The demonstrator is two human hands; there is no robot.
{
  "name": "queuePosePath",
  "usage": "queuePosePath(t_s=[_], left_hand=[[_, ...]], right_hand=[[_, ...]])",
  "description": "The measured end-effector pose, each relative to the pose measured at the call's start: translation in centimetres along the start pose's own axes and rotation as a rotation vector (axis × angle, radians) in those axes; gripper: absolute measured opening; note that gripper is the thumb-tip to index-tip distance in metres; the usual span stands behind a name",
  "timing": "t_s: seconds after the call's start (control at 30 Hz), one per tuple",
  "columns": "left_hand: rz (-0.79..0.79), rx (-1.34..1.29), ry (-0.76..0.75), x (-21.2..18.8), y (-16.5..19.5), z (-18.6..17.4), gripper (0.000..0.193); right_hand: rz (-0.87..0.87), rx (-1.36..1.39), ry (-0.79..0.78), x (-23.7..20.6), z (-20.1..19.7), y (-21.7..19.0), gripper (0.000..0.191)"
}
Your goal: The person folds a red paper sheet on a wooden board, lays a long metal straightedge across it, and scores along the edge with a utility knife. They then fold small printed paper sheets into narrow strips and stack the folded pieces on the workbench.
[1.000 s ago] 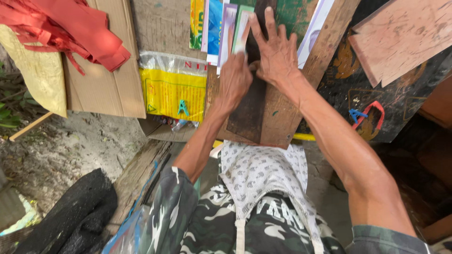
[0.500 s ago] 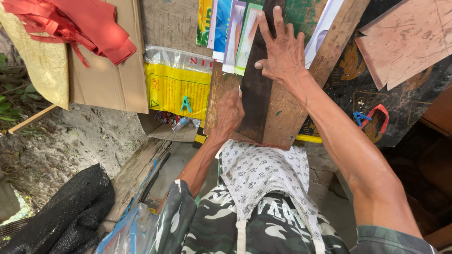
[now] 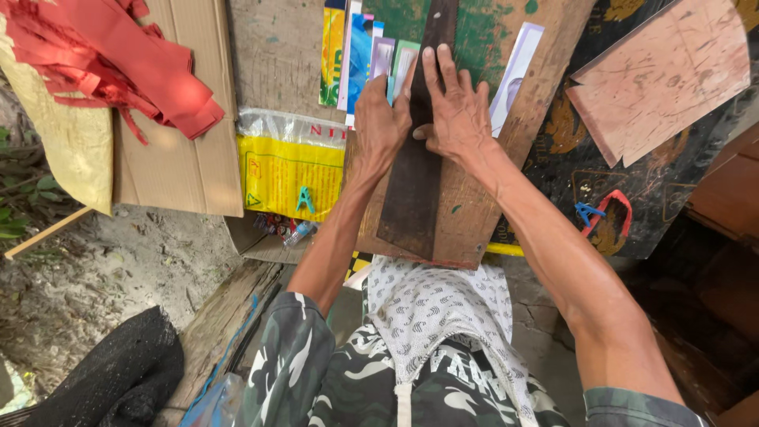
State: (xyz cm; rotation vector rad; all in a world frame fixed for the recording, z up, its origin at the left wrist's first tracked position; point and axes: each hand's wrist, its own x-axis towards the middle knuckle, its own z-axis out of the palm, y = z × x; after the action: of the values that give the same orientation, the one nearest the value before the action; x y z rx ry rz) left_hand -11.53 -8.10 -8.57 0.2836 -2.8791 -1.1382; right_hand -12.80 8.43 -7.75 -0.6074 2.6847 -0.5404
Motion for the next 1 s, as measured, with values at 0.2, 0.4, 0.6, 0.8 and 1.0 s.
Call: queuePosePath(t_s=[0.2, 0.4, 0.6, 0.8, 1.0], left_hand=[[-0.177, 0.001, -0.101, -0.5, 0.7, -1.1, 0.035], [-0.109, -0.1, -0.015, -0.2, 0.3, -1.4, 0.029], [-0.205, -0.221, 0.018, 1.2, -0.8, -3.4, 0.029], [-0.024, -0.086, 0.161, 1.9, -2.1, -4.8, 0.043], [-0.246, -0.14, 0.122, 3.1, -7.2, -8.9, 0.034]], right_hand=[[-0.025, 0.033, 0.032, -0.2, -0.1, 0.1, 0.143], [-0.017, 0.019, 0.019, -0.1, 0.5, 0.4, 0.145], [-0.02, 0.026, -0.009, 0.0, 0.8, 0.6, 0.147], [-0.032, -0.003, 0.007, -0.2, 0.6, 0.5, 0.144], [-0.036, 0.076, 0.002, -0.5, -1.0, -0.1, 0.131]])
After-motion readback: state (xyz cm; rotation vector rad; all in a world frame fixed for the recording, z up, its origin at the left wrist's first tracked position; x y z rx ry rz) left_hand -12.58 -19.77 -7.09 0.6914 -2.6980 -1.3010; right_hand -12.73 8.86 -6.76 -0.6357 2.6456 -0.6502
